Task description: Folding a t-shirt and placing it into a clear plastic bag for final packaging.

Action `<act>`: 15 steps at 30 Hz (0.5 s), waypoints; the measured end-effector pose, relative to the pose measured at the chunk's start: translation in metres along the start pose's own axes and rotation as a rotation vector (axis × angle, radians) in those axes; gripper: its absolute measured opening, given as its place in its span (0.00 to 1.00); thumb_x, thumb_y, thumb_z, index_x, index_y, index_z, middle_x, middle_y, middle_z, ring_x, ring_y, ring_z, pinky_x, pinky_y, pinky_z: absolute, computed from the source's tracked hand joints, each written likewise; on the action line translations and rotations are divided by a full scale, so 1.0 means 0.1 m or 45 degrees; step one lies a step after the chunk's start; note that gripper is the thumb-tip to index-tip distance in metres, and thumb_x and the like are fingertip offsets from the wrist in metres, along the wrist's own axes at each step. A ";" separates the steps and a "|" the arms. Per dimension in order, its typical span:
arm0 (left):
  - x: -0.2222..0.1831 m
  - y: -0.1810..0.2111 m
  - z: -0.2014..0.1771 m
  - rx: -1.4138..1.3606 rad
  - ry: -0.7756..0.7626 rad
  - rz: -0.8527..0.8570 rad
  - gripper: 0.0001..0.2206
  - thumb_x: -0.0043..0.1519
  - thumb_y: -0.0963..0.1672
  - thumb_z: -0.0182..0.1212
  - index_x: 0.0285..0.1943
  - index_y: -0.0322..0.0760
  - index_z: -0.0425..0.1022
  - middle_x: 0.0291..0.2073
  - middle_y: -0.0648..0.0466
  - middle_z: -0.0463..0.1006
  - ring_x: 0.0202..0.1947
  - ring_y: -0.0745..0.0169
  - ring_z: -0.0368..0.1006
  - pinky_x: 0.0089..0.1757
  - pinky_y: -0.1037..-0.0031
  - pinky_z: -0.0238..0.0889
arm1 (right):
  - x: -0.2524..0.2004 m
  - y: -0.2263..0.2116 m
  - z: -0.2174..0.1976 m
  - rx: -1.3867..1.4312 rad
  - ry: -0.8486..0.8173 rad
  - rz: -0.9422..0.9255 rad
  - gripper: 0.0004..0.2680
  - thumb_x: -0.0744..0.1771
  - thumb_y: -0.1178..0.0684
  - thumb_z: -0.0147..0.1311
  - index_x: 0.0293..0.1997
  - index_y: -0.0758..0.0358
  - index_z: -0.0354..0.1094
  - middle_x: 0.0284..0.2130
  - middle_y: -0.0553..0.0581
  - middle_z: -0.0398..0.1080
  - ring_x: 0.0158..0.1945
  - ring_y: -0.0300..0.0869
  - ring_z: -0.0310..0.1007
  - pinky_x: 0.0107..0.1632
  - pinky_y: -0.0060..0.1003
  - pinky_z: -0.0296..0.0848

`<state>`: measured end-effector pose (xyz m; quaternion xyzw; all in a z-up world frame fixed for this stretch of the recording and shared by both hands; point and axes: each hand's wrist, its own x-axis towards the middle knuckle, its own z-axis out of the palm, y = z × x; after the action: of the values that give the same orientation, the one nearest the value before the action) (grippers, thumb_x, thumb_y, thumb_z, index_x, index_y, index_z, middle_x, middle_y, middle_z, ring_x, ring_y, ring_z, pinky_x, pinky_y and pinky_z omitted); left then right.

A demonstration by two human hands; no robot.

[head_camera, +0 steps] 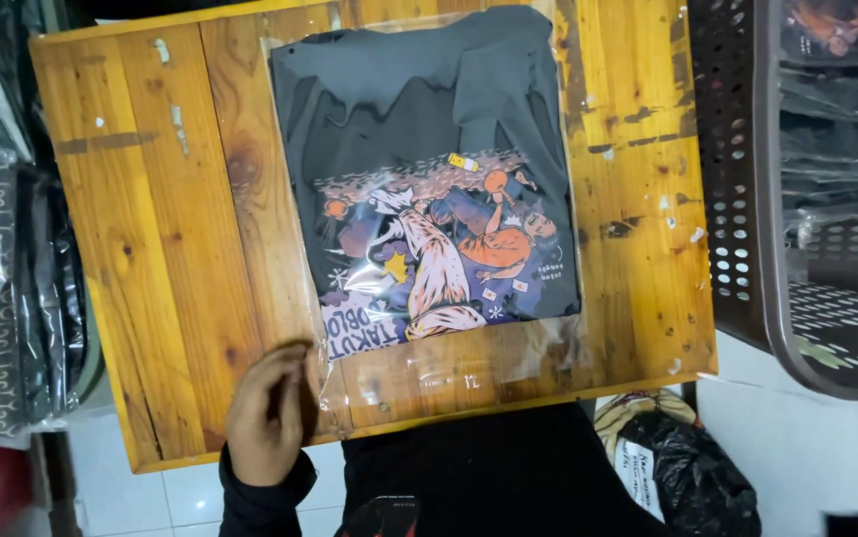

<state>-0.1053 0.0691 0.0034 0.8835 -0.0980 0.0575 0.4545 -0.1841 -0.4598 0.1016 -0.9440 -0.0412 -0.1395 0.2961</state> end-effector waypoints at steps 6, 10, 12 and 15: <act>0.27 0.15 -0.06 -0.210 -0.089 -0.910 0.14 0.61 0.43 0.64 0.55 0.36 0.75 0.39 0.52 0.83 0.41 0.64 0.80 0.46 0.76 0.72 | 0.29 0.03 1.03 -0.396 -0.389 -0.329 0.21 0.62 0.60 0.62 0.62 0.53 0.70 0.62 0.57 0.71 0.59 0.49 0.74 0.58 0.45 0.75; 0.35 0.09 -0.03 -0.126 -0.161 -0.900 0.15 0.59 0.44 0.67 0.54 0.36 0.74 0.38 0.55 0.83 0.36 0.68 0.80 0.41 0.77 0.69 | 0.32 0.15 1.44 -0.361 -0.226 -0.508 0.10 0.67 0.56 0.61 0.53 0.56 0.73 0.51 0.60 0.75 0.51 0.53 0.75 0.48 0.48 0.74; 0.35 0.05 -0.03 -0.087 -0.377 -0.888 0.17 0.60 0.45 0.67 0.56 0.39 0.71 0.45 0.57 0.81 0.41 0.67 0.83 0.40 0.76 0.70 | 0.29 0.16 1.51 -0.279 -0.234 -0.326 0.08 0.67 0.48 0.60 0.47 0.56 0.75 0.48 0.56 0.76 0.51 0.51 0.75 0.51 0.48 0.74; 0.23 -0.17 0.00 -0.163 -0.394 -0.770 0.14 0.62 0.41 0.64 0.55 0.35 0.69 0.33 0.54 0.79 0.37 0.65 0.79 0.45 0.75 0.73 | 0.41 0.13 1.54 -0.097 -0.240 -0.574 0.10 0.67 0.56 0.60 0.53 0.53 0.72 0.49 0.64 0.71 0.49 0.55 0.73 0.45 0.46 0.77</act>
<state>-0.0792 0.0755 -0.0055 0.8405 0.0972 -0.2207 0.4851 -0.1058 -0.3826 -0.0149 -0.9303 -0.2728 -0.1148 0.2167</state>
